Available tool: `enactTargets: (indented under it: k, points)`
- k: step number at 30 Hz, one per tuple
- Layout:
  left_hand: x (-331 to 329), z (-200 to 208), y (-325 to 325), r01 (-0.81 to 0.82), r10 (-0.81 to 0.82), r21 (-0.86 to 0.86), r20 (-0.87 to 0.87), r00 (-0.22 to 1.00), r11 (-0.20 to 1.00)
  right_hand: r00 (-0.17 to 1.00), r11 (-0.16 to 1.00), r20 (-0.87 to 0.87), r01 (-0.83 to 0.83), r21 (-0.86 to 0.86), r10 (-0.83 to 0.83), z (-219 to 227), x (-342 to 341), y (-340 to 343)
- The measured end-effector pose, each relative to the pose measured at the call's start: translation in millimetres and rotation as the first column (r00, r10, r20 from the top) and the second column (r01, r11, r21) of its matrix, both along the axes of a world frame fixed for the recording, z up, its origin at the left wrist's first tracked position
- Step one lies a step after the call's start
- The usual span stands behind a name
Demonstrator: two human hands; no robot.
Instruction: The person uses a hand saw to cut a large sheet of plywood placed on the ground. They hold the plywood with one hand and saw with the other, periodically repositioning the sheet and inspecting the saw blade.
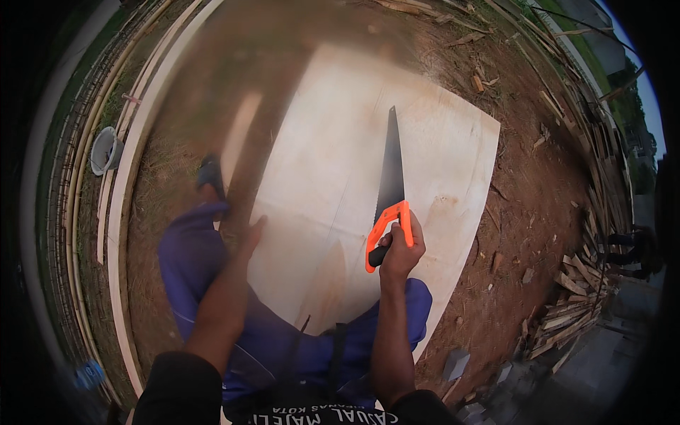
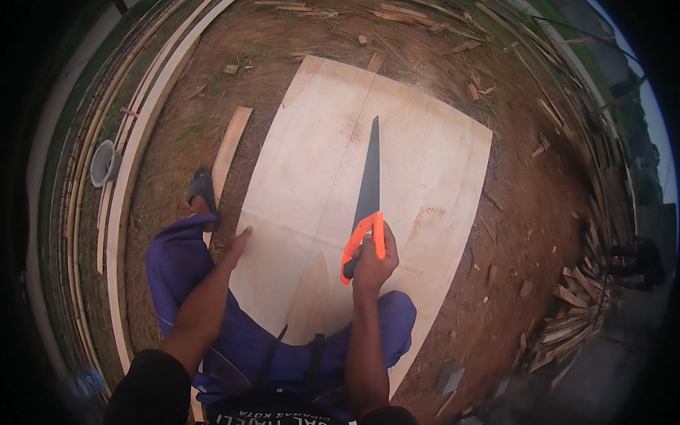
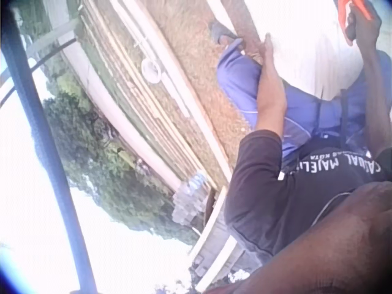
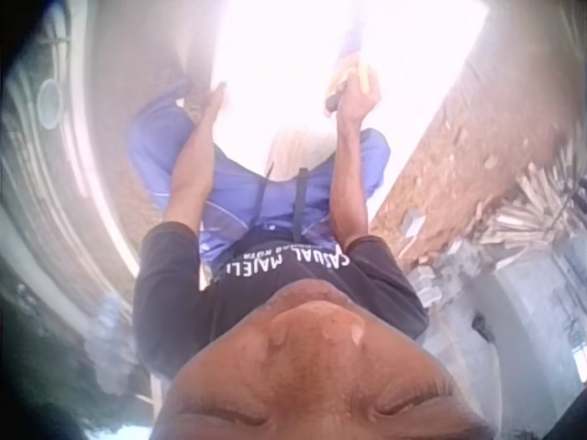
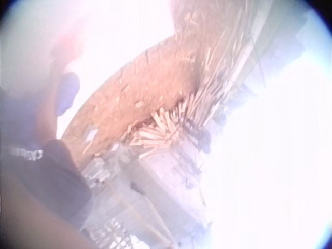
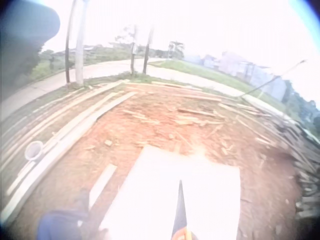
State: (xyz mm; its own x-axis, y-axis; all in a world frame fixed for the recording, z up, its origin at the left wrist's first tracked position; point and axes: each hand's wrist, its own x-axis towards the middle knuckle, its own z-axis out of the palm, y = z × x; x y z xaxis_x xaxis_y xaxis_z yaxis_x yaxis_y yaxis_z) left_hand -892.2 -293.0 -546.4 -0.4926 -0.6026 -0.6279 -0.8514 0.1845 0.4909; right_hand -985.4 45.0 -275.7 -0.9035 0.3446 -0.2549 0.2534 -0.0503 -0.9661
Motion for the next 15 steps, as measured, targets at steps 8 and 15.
enactTargets:
  k: [8, 15]
  points:
    - [-1, -34, -23, 0.118, -0.094, -0.201, 0.124, 0.988, 0.972, 0.948, 0.76, -0.233, -0.016, 0.65, 0.219, -62, 9, 53]
    - [-21, 17, 14, 0.079, -0.097, 0.096, 0.191, 0.977, 0.992, 0.841, 0.277, 0.339, -0.475, 0.835, 0.421, -93, 22, 157]
